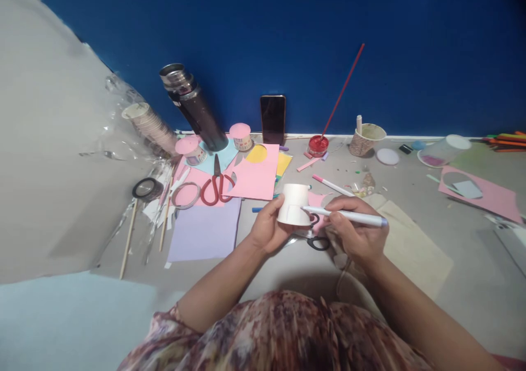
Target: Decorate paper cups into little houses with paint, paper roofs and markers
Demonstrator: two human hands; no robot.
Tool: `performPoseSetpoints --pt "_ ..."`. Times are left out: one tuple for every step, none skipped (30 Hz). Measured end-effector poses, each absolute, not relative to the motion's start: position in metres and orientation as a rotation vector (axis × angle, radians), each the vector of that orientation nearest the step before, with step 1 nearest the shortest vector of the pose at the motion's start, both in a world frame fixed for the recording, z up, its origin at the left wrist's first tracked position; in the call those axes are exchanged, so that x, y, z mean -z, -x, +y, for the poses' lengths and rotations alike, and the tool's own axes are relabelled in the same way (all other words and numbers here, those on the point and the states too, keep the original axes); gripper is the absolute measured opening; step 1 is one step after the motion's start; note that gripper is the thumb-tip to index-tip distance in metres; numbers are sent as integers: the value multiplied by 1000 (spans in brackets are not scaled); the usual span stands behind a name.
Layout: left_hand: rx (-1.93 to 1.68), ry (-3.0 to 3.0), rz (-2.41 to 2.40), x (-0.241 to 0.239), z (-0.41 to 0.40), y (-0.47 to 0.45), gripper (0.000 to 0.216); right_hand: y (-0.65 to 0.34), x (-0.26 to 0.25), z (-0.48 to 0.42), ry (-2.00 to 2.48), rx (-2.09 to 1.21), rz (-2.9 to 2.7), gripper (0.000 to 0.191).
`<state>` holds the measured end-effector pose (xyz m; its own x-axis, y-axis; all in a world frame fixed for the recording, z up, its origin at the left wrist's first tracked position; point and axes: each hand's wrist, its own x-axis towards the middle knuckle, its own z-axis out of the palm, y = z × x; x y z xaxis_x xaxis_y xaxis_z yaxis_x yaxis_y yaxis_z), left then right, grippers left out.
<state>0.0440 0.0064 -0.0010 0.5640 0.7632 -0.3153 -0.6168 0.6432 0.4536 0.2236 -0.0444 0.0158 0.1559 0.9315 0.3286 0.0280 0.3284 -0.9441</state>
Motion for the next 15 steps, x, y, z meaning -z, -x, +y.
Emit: performPoseSetpoints --pt "-828 -310 518 1 6 -44 39 -224 -16 -44 1035 -848 -1234 13" --pt "-829 -312 518 1 6 -44 39 -224 -16 -44 1034 -849 -1238 13" --pt "-830 -311 520 0 6 -44 39 -224 -16 -44 1025 -847 -1249 12" --pt "-830 -309 526 -1 6 -44 39 -225 -16 -44 1010 -845 -1265 11" --pt "-830 -304 536 -1 6 -44 39 -225 -15 -44 987 -842 -1285 10" --pt "-831 -298 551 -2 6 -44 40 -226 -15 -44 962 -840 -1307 9" --pt "-835 -290 567 -3 6 -44 40 -226 -14 -44 942 -838 -1320 9" --pt "-842 -281 581 -4 6 -44 40 -227 -14 -44 926 -840 -1328 8" --pt "-853 -275 591 -5 6 -44 40 -227 -13 -44 918 -840 -1328 9" --pt "-864 -272 597 -5 6 -45 40 -227 -13 -45 922 -843 -1321 9" --pt "-873 -272 599 -6 6 -45 40 -227 -12 -45 937 -842 -1305 9" --pt "-878 -275 598 -6 6 -45 40 -226 -12 -46 957 -841 -1288 9" --pt "-879 -280 597 -5 6 -45 40 -226 -12 -46 979 -837 -1274 10" --pt "-881 -288 599 -5 6 -46 40 -225 -11 -47 1005 -830 -1267 10" --pt "-884 -298 606 -4 6 -46 40 -225 -11 -48 1032 -818 -1267 10"
